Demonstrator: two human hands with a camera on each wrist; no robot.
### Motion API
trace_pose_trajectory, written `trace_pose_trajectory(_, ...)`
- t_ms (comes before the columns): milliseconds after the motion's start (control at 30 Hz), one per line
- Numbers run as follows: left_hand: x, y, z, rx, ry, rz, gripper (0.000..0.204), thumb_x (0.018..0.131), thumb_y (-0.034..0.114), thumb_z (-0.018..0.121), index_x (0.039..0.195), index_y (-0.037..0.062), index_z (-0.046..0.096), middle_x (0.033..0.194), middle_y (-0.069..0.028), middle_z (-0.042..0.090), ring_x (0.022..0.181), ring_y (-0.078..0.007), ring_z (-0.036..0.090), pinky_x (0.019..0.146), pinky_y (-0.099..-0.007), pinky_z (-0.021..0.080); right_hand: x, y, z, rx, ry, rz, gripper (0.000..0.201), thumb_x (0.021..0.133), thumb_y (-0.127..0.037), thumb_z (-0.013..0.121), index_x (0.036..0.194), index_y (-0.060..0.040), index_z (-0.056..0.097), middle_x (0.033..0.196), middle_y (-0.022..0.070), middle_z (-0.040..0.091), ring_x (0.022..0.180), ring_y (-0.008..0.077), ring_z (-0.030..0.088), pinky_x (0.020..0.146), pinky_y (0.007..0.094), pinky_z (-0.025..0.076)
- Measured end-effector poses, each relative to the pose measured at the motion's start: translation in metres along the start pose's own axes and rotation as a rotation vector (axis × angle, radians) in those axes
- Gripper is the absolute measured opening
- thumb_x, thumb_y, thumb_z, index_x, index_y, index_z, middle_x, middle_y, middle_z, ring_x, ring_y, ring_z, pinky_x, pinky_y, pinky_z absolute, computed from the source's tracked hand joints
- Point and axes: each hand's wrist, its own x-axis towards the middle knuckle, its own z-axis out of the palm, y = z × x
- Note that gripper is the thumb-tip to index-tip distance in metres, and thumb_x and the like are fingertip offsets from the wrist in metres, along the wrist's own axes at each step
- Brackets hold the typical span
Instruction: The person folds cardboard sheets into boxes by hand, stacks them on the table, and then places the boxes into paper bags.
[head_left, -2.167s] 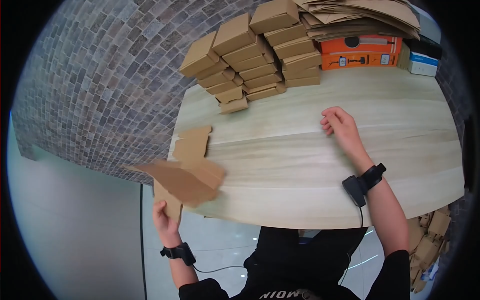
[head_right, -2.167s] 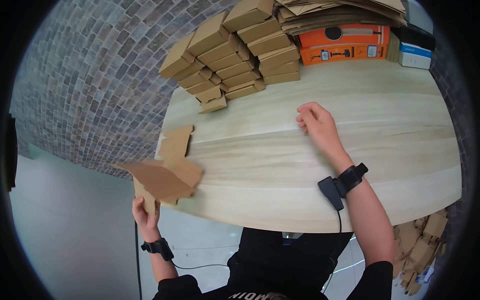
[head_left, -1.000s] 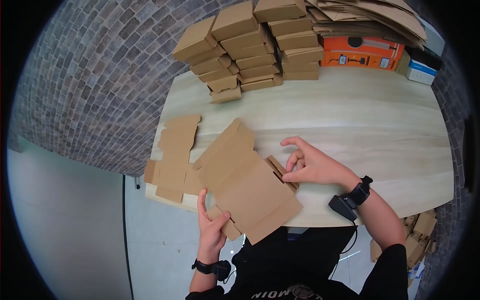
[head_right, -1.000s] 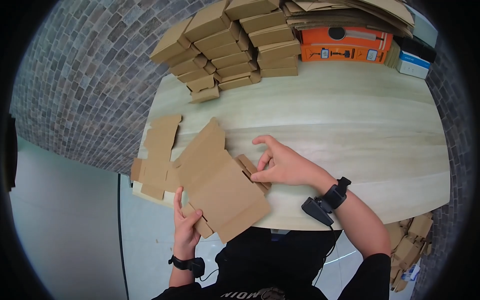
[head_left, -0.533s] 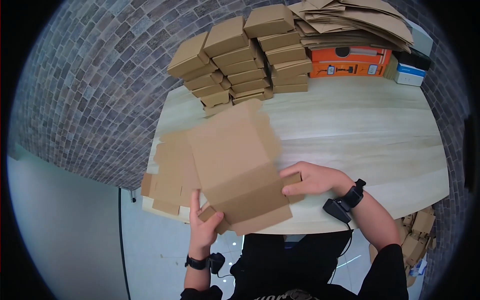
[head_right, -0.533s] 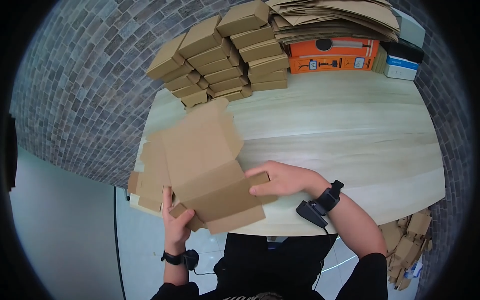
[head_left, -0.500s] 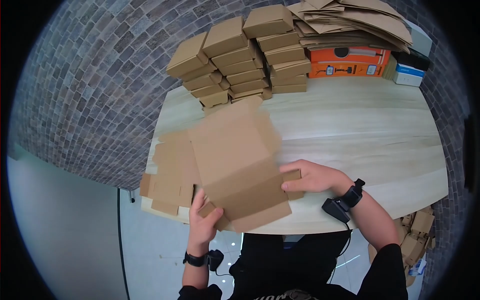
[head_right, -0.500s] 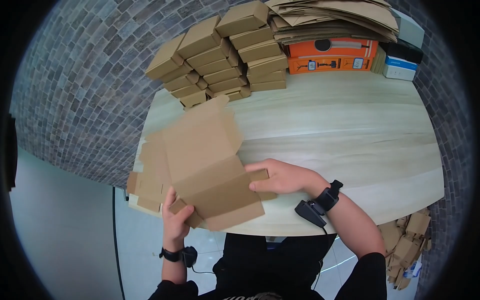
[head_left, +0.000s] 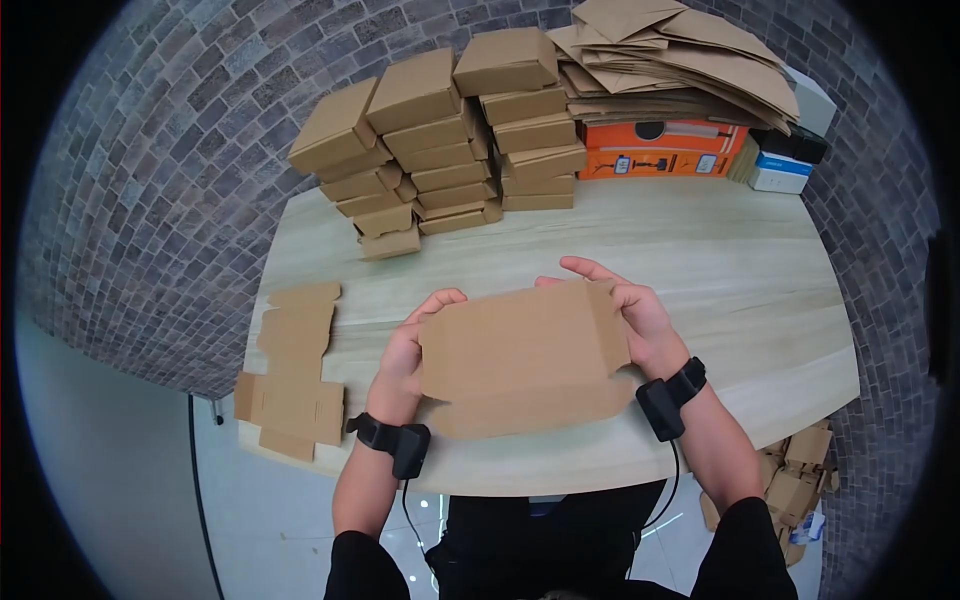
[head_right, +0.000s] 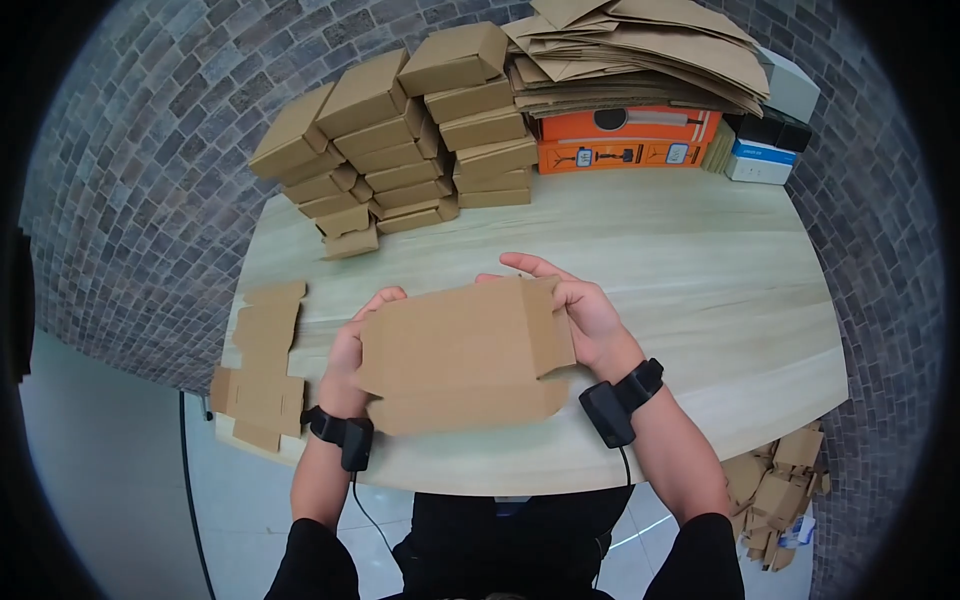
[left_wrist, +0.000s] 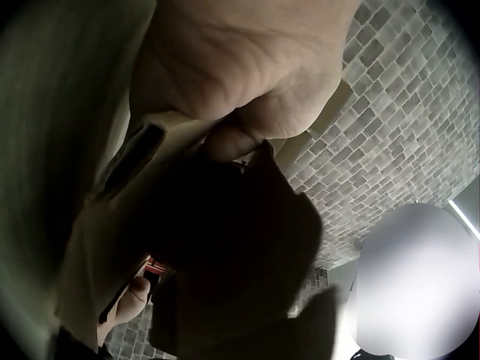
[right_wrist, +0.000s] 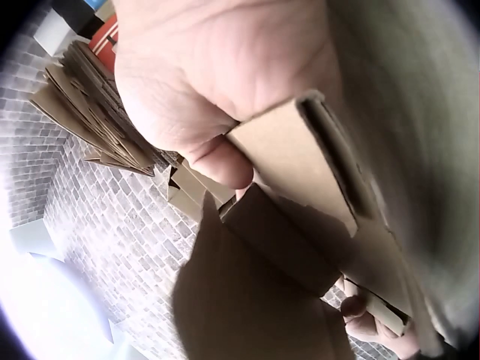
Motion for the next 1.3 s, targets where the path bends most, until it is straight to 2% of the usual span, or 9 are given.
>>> trace_pose_trajectory(300, -0.009, -0.006, 0.008, 0.16, 0.228, -0.023, 0.027, 0.091, 0.0, 0.05, 0.117, 0.0011, 0.053, 0.106, -0.0086, 0.063, 0.094, -0.0154, 0.064, 0.08, -0.0287, 0.054, 0.005, 0.012, 0.006, -0.167, 0.026, 0.039, 0.071, 0.072, 0.001, 0.039, 0.143, 0.0012, 0.039, 0.14, 0.0283, 0.047, 0.132, 0.037, 0.047, 0.11, 0.0436, 0.041)
trace_pose_trajectory(500, 0.003, -0.04, 0.016, 0.938, 0.281, 0.413, 0.018, 0.095, 0.001, 0.046, 0.111, 0.0022, 0.054, 0.105, -0.0049, 0.058, 0.096, -0.0123, 0.055, 0.085, -0.0248, 0.045, 0.006, 0.023, 0.01, -0.521, 0.176, -0.082, 0.055, 0.069, 0.007, 0.039, 0.122, 0.0003, 0.056, 0.131, 0.0174, 0.058, 0.123, 0.0259, 0.055, 0.108, 0.0388, 0.044)
trace_pose_trajectory(567, 0.0, -0.032, 0.025, 0.926, 0.298, 0.349, 0.02, 0.094, -0.001, 0.045, 0.112, 0.0034, 0.054, 0.108, -0.005, 0.057, 0.098, -0.0137, 0.055, 0.088, -0.0269, 0.046, 0.007, 0.024, 0.01, -0.432, 0.159, -0.103, 0.051, 0.07, 0.008, 0.04, 0.118, 0.0005, 0.056, 0.128, 0.0176, 0.059, 0.122, 0.0274, 0.056, 0.108, 0.0397, 0.044)
trace_pose_trajectory(633, 0.0, -0.021, 0.027, 0.327, 0.247, 0.129, 0.023, 0.093, -0.002, 0.045, 0.113, 0.0048, 0.054, 0.108, -0.0053, 0.059, 0.099, -0.0133, 0.058, 0.087, -0.028, 0.048, 0.007, 0.02, -0.003, -0.316, 0.137, -0.079, 0.051, 0.07, 0.008, 0.039, 0.118, 0.001, 0.055, 0.131, 0.0189, 0.057, 0.124, 0.0289, 0.054, 0.108, 0.0416, 0.044)
trace_pose_trajectory(700, -0.002, -0.007, 0.021, 0.299, 0.237, 0.069, 0.028, 0.092, -0.005, 0.044, 0.116, 0.0059, 0.054, 0.109, -0.0057, 0.062, 0.102, -0.0148, 0.061, 0.088, -0.0302, 0.052, 0.006, 0.019, -0.01, -0.194, 0.116, -0.053, 0.051, 0.07, 0.009, 0.039, 0.119, 0.0015, 0.055, 0.133, 0.0203, 0.055, 0.127, 0.0303, 0.052, 0.109, 0.0434, 0.043)
trace_pose_trajectory(800, -0.002, -0.007, -0.02, -0.161, -0.051, -0.005, 0.044, 0.081, -0.011, 0.041, 0.122, 0.0029, 0.051, 0.116, -0.012, 0.063, 0.111, -0.0234, 0.061, 0.094, -0.0358, 0.053, 0.004, 0.014, 0.001, 0.088, 0.145, -0.057, 0.058, 0.07, 0.007, 0.038, 0.126, 0.0021, 0.051, 0.141, 0.0268, 0.046, 0.133, 0.0355, 0.045, 0.11, 0.0484, 0.04)
trace_pose_trajectory(1033, -0.007, 0.004, 0.022, -0.223, 0.013, -0.056, 0.067, 0.062, -0.011, 0.039, 0.127, 0.0, 0.049, 0.136, -0.0307, 0.051, 0.126, -0.0398, 0.053, 0.101, -0.0441, 0.05, -0.001, -0.001, 0.008, -0.069, -0.03, 0.038, 0.078, 0.065, 0.002, 0.044, 0.143, 0.0047, 0.036, 0.145, 0.0328, 0.039, 0.137, 0.0399, 0.039, 0.112, 0.0482, 0.038)
trace_pose_trajectory(1200, -0.001, -0.023, 0.034, 0.489, 0.328, 0.076, 0.047, 0.075, -0.009, 0.039, 0.118, -0.0004, 0.053, 0.126, -0.0229, 0.059, 0.114, -0.0311, 0.06, 0.096, -0.039, 0.052, 0.002, 0.007, 0.011, -0.336, -0.009, 0.007, 0.075, 0.064, 0.003, 0.044, 0.138, 0.0041, 0.044, 0.139, 0.0279, 0.049, 0.131, 0.0351, 0.049, 0.108, 0.0413, 0.043)
trace_pose_trajectory(1300, -0.003, -0.028, 0.031, 0.571, 0.238, 0.162, 0.03, 0.088, 0.002, 0.044, 0.117, 0.0015, 0.053, 0.123, -0.0189, 0.06, 0.111, -0.0249, 0.06, 0.096, -0.0368, 0.05, 0.003, 0.012, 0.012, -0.527, 0.113, -0.068, 0.062, 0.064, 0.006, 0.043, 0.125, 0.0024, 0.056, 0.132, 0.0223, 0.057, 0.12, 0.0294, 0.058, 0.099, 0.035, 0.049)
